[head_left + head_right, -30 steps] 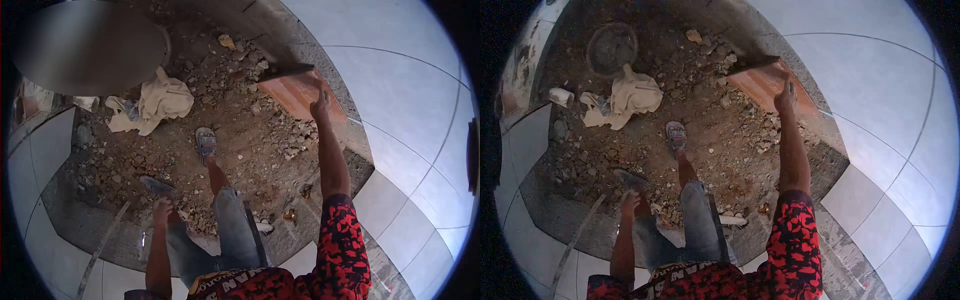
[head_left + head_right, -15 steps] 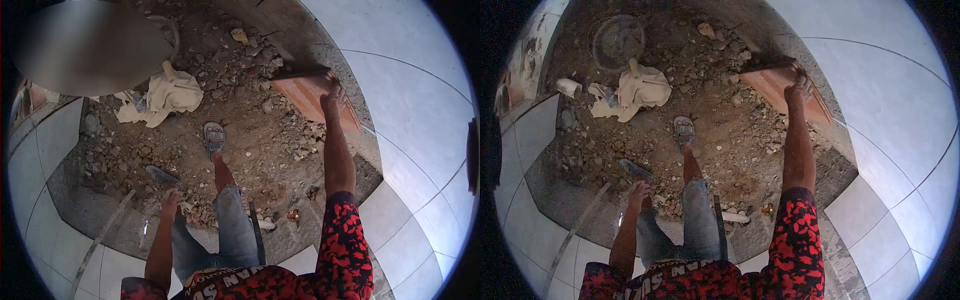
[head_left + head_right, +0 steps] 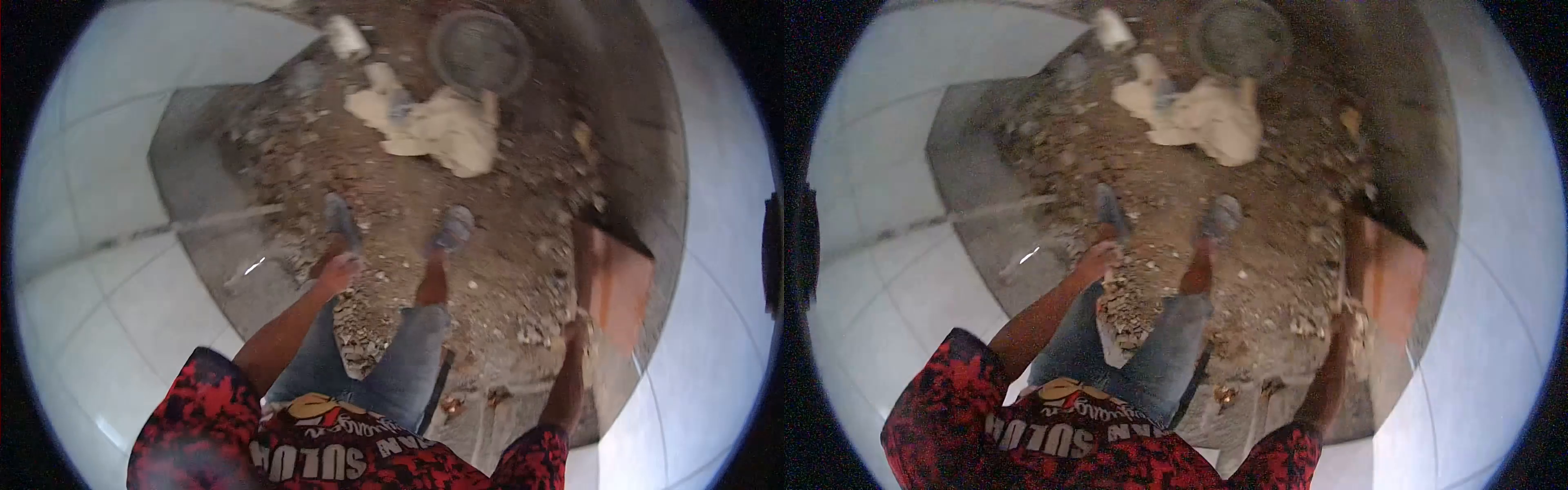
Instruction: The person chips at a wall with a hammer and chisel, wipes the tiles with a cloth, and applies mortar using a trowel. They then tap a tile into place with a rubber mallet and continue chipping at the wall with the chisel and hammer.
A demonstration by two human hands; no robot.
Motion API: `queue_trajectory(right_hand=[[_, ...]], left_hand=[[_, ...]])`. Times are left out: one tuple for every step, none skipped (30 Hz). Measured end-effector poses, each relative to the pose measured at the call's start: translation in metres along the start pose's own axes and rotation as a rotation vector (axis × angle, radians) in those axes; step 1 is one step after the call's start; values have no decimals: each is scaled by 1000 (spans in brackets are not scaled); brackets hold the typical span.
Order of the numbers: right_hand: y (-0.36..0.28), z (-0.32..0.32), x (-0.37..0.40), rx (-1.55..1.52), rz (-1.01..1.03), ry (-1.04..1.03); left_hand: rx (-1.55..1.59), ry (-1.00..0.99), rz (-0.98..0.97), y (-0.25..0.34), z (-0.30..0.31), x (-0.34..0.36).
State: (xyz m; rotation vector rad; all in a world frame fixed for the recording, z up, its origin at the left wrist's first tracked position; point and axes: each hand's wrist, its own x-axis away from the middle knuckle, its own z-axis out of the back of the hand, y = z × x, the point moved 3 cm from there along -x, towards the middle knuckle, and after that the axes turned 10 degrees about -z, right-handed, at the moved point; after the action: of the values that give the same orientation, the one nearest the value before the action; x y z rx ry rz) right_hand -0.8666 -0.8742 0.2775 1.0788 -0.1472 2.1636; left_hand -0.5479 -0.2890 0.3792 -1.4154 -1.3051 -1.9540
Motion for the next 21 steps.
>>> queue_trajectory(right_hand=[[-5,20,6,45,-31,-110],[-13,40,18,-40,-224,-242],[58,-51,-12,-411,42,53],[17,10,29,-455,144,56],[-42,91,80,-498,247,55],[-23,83,95,-392,168,43],[-20,72,106,-313,98,52],[-33,74,115,-766,17,-137],[-43,84,137,-1189,-76,-354],[-69,118,162,-808,31,-350],[-102,151,186,-428,125,-324],[-135,176,206,-406,130,-299],[-175,200,224,-247,258,-155],[-215,221,244,-87,383,-14],[-255,240,262,-66,387,8],[-294,257,277,-30,376,-67],[-336,272,287,2,366,-141],[-382,288,298,24,374,-122],[-427,304,309,23,419,-157],[-463,314,320,22,462,-194],[-490,312,320,42,474,-172]], left_hand=[[-37,43,21,13,-1,9],[-23,83,22,7,9,12],[88,70,-20,-5,13,10],[203,56,-69,-17,17,11],[226,73,-76,-25,17,15],[125,76,0,-35,14,23],[7,91,52,-39,26,19],[21,113,28,-67,35,9],[60,113,-164,-111,31,-1],[99,110,-361,-132,26,-8],[127,115,-381,-113,27,-2],[-18,122,-308,-82,28,16],[-163,128,-230,-62,33,32],[-137,129,-244,-57,40,40],[32,76,-262,-54,48,44],[203,22,-283,-50,57,45],[226,28,-306,-48,73,43],[253,-2,-261,-53,88,44],[286,-33,-207,-62,100,49],[421,-8,-218,-105,103,28],[560,15,-230,-148,107,8]])
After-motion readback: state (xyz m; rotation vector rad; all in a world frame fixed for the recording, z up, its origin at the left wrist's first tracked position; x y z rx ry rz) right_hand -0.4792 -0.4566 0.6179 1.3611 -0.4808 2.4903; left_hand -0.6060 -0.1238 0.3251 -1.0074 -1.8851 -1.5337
